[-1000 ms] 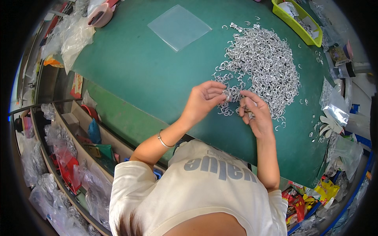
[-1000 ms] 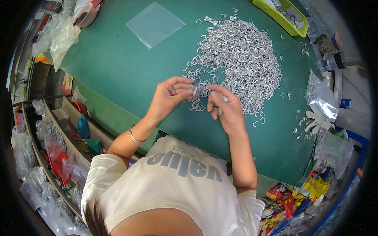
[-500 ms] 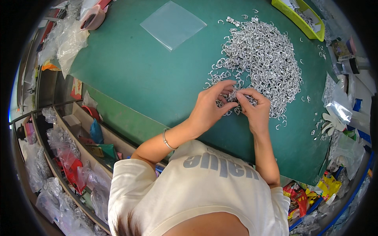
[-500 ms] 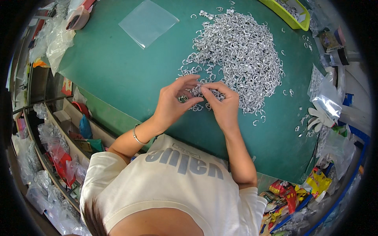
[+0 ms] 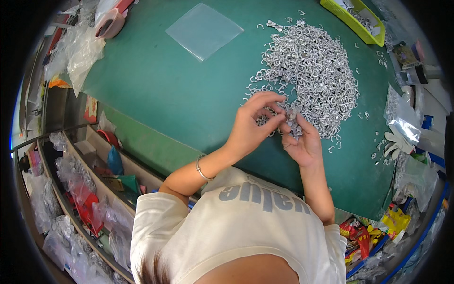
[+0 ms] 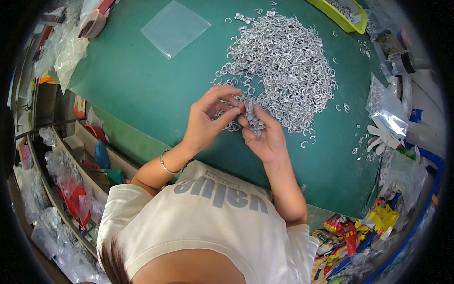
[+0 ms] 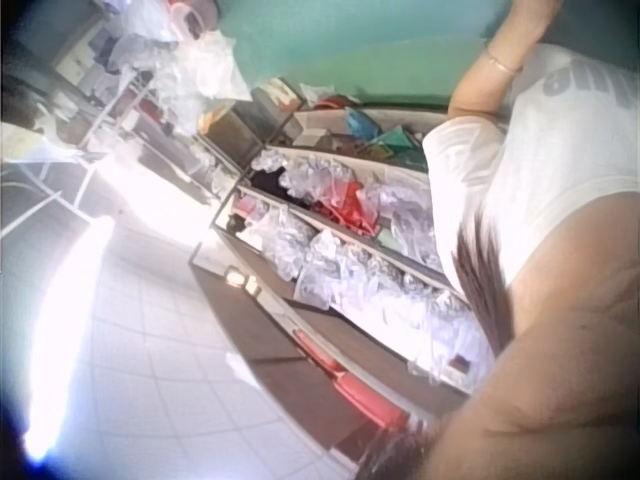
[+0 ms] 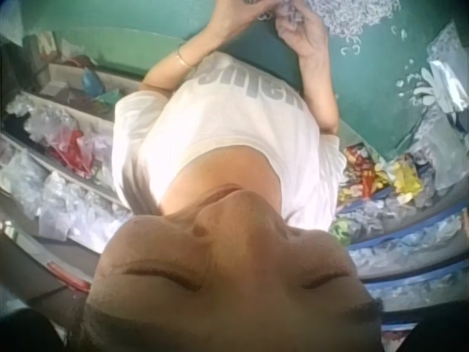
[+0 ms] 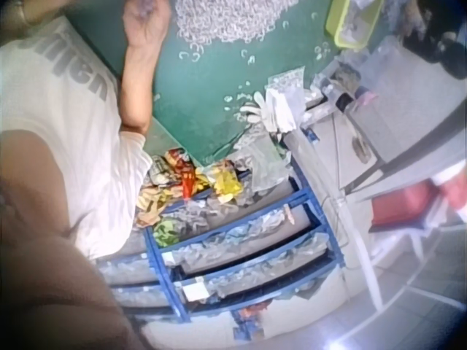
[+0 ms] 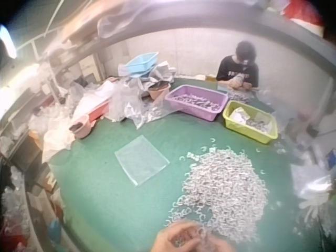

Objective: The person retrieves a bag of small metal rings from a shelf, pours them onto a table, and sorts through the pile by hand, moving individual rings aside.

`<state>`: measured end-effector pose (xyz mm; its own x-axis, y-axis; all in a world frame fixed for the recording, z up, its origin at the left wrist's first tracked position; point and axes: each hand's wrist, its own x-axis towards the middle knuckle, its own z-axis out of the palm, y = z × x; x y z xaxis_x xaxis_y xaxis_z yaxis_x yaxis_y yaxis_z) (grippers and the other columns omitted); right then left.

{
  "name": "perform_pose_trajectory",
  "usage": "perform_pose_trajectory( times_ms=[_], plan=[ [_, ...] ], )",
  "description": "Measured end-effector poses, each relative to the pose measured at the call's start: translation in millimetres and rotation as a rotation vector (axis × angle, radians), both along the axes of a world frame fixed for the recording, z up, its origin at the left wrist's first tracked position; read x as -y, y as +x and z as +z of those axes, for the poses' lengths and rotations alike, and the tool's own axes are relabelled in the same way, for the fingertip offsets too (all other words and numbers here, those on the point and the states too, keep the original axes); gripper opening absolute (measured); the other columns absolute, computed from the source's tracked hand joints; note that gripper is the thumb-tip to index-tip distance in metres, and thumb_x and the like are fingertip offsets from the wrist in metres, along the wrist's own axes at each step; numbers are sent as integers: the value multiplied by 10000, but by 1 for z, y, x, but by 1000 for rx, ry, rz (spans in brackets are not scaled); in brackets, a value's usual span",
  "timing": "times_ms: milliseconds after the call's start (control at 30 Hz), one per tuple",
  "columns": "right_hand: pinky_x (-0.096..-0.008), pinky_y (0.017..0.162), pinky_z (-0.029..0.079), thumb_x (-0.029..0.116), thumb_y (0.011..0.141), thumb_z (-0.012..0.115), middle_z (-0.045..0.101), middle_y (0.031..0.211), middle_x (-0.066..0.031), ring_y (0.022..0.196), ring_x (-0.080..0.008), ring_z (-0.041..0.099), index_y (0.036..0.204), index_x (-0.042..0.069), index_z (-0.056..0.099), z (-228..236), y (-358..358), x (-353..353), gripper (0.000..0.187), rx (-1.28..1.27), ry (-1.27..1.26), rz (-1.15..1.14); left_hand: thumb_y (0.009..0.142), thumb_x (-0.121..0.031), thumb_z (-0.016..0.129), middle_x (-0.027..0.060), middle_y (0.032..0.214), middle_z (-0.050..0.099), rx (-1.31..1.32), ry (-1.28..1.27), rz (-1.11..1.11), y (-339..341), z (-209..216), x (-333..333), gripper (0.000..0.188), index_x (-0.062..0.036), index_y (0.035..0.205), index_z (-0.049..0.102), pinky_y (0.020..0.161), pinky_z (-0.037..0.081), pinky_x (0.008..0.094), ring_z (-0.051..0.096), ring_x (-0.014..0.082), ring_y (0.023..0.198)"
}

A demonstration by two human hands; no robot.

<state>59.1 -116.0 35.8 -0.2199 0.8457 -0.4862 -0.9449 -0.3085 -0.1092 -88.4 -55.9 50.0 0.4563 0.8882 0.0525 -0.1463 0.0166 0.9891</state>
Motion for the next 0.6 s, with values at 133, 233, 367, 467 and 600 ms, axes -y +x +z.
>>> perform_pose_trajectory(
  times_ms=[133,233,367,467,600],
  plan=[
    [-196,525,511,171,908,506,560,1167,-131,817,-204,641,1046,74,513,-13,14,13,169,2,251,-127,829,43,580,78,1046,555,-58,23,46,-5,-6,-9,267,17,1095,580,762,467,243,556,114,869],
    [-208,502,491,147,898,523,590,1090,-126,753,-191,638,1024,94,503,-17,24,9,137,330,204,-73,846,19,570,72,1012,578,-163,57,-32,-1,-10,-23,250,5,1095,585,760,471,253,560,117,883],
    [-185,452,397,120,894,554,604,953,-93,657,-135,598,1004,74,537,0,24,2,121,643,117,33,857,-3,562,63,1002,591,-233,-10,-222,13,-3,-24,237,-12,1092,592,737,484,257,567,130,916],
    [-182,442,382,118,872,599,599,809,-57,613,-114,579,982,45,585,6,15,1,132,788,37,-7,846,28,558,62,996,600,-159,-66,-285,19,-11,-17,248,-13,1088,592,747,503,259,578,144,917],
    [-187,438,394,91,856,620,599,759,-56,596,-101,566,977,20,608,6,8,2,140,926,44,-98,827,66,564,72,979,606,-110,-208,-289,18,-10,-11,244,24,1067,587,774,507,257,594,139,883]
  ],
)
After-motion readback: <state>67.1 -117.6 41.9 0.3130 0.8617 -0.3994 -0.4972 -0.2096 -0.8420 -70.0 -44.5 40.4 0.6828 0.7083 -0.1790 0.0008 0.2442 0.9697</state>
